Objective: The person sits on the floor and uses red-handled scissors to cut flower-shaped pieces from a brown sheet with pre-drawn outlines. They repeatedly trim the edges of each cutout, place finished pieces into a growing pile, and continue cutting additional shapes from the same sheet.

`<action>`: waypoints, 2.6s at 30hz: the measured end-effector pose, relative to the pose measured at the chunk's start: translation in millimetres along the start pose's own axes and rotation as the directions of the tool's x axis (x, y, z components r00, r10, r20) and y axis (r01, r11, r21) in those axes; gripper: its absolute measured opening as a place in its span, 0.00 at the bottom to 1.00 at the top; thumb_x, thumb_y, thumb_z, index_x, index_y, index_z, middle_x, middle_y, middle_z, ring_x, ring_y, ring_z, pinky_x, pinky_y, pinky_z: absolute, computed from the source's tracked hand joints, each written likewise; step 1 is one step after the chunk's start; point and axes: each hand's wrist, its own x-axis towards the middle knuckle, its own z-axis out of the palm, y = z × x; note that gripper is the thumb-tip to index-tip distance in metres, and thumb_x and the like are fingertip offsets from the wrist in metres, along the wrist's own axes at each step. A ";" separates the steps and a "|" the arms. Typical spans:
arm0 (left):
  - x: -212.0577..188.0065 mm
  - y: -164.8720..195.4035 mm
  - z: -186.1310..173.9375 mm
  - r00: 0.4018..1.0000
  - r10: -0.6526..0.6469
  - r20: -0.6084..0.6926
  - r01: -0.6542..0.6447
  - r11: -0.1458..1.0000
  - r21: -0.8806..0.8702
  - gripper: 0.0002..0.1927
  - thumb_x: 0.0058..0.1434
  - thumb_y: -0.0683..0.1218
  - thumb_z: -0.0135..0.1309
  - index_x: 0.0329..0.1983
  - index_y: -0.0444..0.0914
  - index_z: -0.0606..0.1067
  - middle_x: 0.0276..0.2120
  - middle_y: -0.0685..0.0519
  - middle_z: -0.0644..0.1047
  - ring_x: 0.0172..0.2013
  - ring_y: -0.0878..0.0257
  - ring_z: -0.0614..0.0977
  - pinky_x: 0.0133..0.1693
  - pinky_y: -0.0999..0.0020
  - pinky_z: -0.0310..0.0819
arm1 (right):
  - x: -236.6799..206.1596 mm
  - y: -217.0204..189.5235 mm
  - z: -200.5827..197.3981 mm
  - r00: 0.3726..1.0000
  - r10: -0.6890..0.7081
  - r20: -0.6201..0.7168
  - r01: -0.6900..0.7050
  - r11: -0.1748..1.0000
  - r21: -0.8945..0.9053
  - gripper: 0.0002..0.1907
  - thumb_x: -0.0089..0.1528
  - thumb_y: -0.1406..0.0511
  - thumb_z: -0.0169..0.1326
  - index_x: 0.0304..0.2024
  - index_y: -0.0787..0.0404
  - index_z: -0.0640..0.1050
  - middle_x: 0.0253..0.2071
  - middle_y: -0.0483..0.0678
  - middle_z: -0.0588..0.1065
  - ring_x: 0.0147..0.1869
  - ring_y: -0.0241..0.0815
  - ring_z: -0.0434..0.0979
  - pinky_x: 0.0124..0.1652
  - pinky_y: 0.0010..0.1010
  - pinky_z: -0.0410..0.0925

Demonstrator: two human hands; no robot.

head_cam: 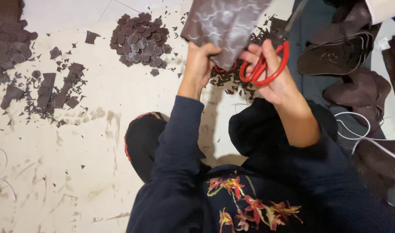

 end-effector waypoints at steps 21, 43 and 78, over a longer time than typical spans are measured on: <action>-99.2 80.1 -34.7 0.972 0.142 0.185 -0.012 0.823 -0.568 0.21 0.75 0.41 0.51 0.69 0.31 0.66 0.63 0.43 0.74 0.65 0.50 0.73 0.68 0.50 0.70 | -13.8 -36.0 -2.8 0.900 -0.405 0.160 0.386 0.572 -0.724 0.14 0.66 0.71 0.67 0.47 0.64 0.73 0.35 0.39 0.68 0.39 0.31 0.69 0.39 0.24 0.64; -98.1 113.8 -43.2 0.994 0.106 0.017 -0.105 0.993 -0.061 0.17 0.67 0.32 0.54 0.59 0.31 0.70 0.50 0.43 0.80 0.48 0.54 0.82 0.52 0.54 0.80 | 20.7 -51.9 -57.0 0.501 -0.865 -0.022 0.671 0.404 -0.622 0.23 0.69 0.78 0.65 0.61 0.70 0.69 0.48 0.50 0.69 0.53 0.41 0.74 0.55 0.31 0.69; -84.5 92.4 -64.2 0.928 0.327 -0.178 -0.290 0.934 0.208 0.16 0.76 0.47 0.48 0.60 0.32 0.72 0.53 0.50 0.78 0.52 0.63 0.78 0.57 0.66 0.73 | 6.4 -32.3 -4.6 0.757 -0.651 -0.054 0.545 0.675 -0.498 0.18 0.68 0.72 0.64 0.57 0.70 0.73 0.48 0.47 0.75 0.54 0.39 0.77 0.59 0.31 0.72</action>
